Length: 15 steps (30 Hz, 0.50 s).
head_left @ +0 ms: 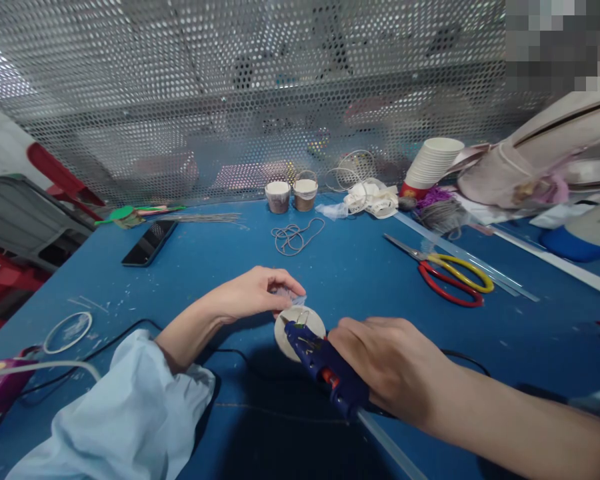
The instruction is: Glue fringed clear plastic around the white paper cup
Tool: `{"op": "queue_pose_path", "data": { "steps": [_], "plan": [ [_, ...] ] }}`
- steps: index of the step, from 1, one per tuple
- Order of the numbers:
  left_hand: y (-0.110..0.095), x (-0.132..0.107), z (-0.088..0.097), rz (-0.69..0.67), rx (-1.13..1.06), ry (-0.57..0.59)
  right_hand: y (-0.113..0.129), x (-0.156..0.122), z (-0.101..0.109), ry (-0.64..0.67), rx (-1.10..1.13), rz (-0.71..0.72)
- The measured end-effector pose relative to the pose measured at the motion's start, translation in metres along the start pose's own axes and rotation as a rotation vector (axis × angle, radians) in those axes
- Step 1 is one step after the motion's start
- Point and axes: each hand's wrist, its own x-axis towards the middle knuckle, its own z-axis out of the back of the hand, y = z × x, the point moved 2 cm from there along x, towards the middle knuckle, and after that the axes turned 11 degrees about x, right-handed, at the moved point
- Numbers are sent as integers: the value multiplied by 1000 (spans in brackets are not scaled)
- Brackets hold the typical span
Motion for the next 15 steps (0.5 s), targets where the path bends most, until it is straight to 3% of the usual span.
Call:
{"op": "queue_pose_path", "data": {
  "steps": [15],
  "plan": [
    [0,1,-1,8,-35,3,3,-1,-1,-47,-48,-33]
  ]
}}
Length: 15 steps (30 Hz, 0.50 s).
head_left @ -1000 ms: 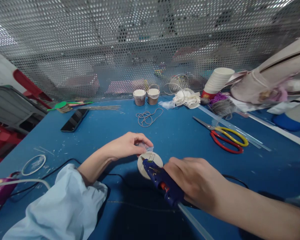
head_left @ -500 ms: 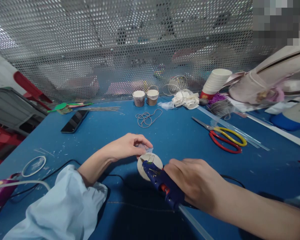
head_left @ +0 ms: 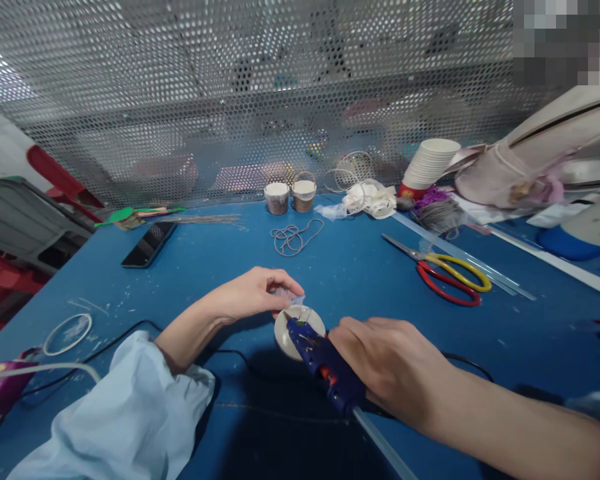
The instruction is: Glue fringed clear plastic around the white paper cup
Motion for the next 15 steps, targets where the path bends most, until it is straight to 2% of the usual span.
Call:
{"op": "queue_pose_path", "data": {
  "steps": [9,15],
  "plan": [
    [-3,-2,0,-11,74,-18,-8,3,5,101,271,24],
    [-3,-3,-1,-17,89,-12,-13,4,5,140,299,82]
  ]
}}
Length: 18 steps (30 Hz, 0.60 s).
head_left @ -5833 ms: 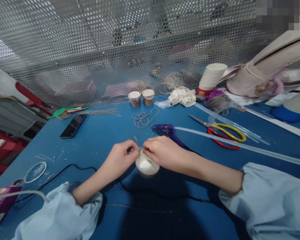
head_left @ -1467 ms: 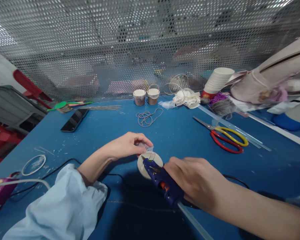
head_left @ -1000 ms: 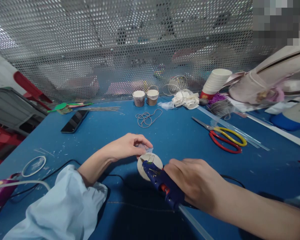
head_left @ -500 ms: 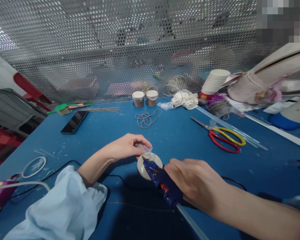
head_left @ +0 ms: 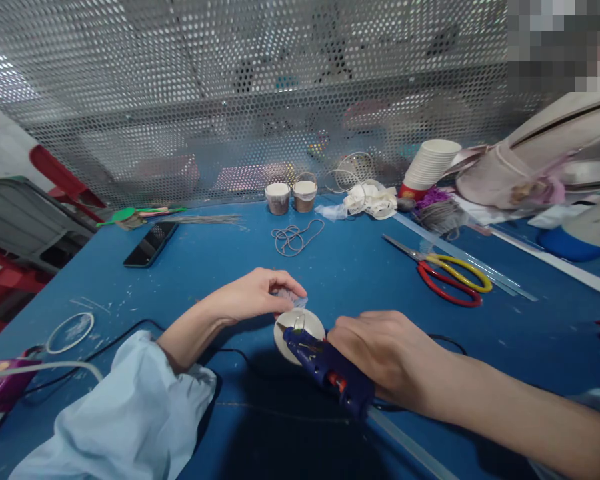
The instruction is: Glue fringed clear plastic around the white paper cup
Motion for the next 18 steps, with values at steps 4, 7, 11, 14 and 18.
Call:
{"op": "queue_pose_path", "data": {
  "steps": [4,7,11,14,18],
  "plan": [
    [0,0,-1,-7,14,-1,-1,1,2,6,31,4],
    [0,0,-1,-19,24,-2,0,2,0,-3,10,11],
    [1,0,-1,-21,14,-3,1,1,-2,-63,-47,-22],
    [2,1,-1,-13,5,-9,3,-1,-3,-95,-91,-51],
    [3,2,-1,0,-14,-3,6,-5,-4,-107,-182,-81]
  ]
}}
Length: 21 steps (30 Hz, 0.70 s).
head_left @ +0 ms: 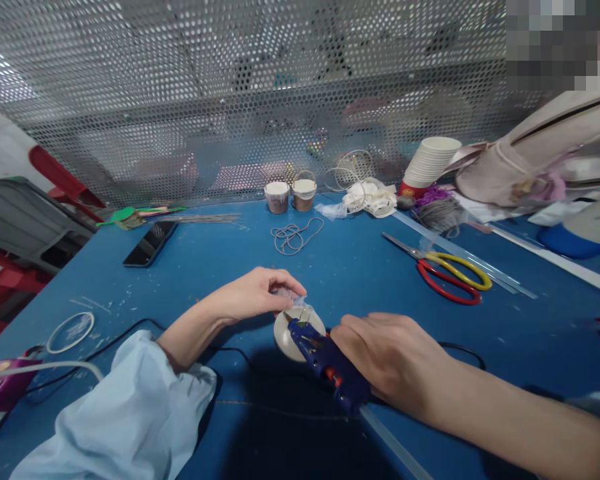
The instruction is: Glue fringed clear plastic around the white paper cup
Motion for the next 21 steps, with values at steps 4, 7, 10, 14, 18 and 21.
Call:
{"op": "queue_pose_path", "data": {
  "steps": [4,7,10,14,18,21],
  "plan": [
    [-1,0,0,-10,32,-13,5,-3,-2,13,-104,6],
    [0,0,0,-13,29,-11,10,-3,-1,-11,-150,12],
    [1,-1,-1,-9,4,-8,9,-5,5,-33,-32,-38],
    [-1,-4,-2,4,6,-16,2,-10,16,-4,372,-97],
    [-4,-9,-2,-14,38,-80,-12,-12,26,-213,620,-280],
    [-6,-13,-4,-27,3,-146,-35,-8,22,-348,627,-568]
  ]
}}
